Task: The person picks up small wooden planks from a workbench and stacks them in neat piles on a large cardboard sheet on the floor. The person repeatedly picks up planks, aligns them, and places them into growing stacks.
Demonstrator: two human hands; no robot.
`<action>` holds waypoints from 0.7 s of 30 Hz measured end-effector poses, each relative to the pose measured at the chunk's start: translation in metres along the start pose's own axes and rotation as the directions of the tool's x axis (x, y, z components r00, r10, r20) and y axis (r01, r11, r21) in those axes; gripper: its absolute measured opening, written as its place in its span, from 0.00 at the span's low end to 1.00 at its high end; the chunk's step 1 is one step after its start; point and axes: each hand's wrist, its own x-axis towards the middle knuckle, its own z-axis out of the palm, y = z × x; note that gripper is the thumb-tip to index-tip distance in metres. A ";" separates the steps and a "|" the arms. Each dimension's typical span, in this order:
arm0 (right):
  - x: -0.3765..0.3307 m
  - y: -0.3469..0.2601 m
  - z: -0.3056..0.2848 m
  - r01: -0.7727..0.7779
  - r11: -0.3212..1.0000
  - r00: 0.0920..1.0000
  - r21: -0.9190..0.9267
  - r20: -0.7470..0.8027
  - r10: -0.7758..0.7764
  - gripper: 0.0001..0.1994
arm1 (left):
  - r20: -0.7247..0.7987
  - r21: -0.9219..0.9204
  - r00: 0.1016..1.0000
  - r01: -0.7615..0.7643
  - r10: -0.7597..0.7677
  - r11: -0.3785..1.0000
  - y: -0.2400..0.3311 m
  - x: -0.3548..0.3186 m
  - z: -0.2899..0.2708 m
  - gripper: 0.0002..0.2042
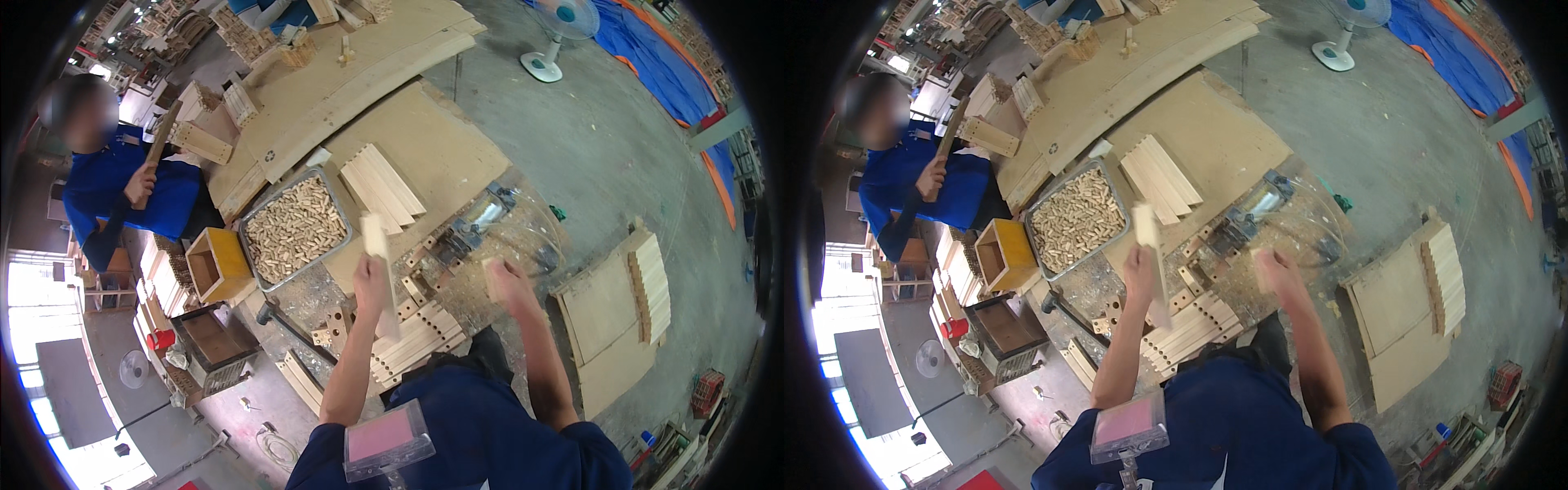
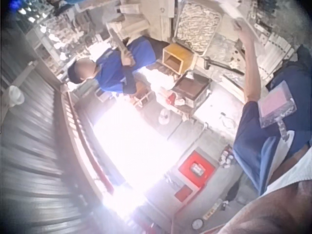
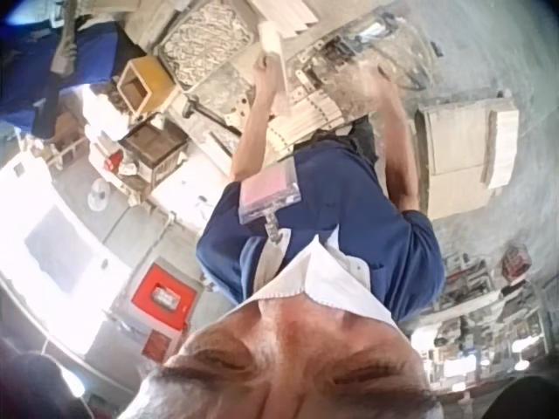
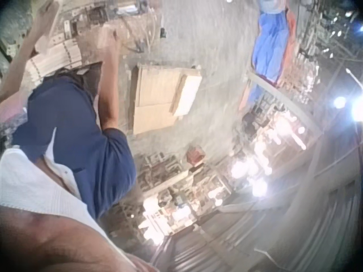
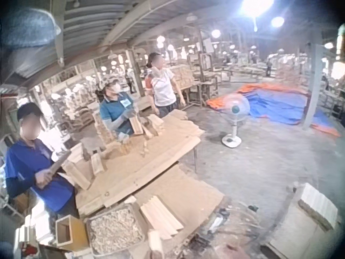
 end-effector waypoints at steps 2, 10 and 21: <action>0.009 0.007 -0.006 -0.009 1.000 1.000 0.018 0.017 0.009 0.12 | -0.232 0.055 0.972 0.037 -0.023 0.998 0.001 0.053 -0.003 0.16; 0.015 0.021 -0.023 -0.103 0.994 0.994 -0.047 -0.039 0.101 0.13 | -0.381 0.500 0.924 0.227 -0.024 0.836 0.017 0.194 0.031 0.20; 0.041 0.040 -0.032 -0.211 0.970 0.976 0.118 -0.037 0.216 0.13 | -0.484 0.275 0.866 0.289 -0.128 0.917 -0.002 0.240 0.057 0.19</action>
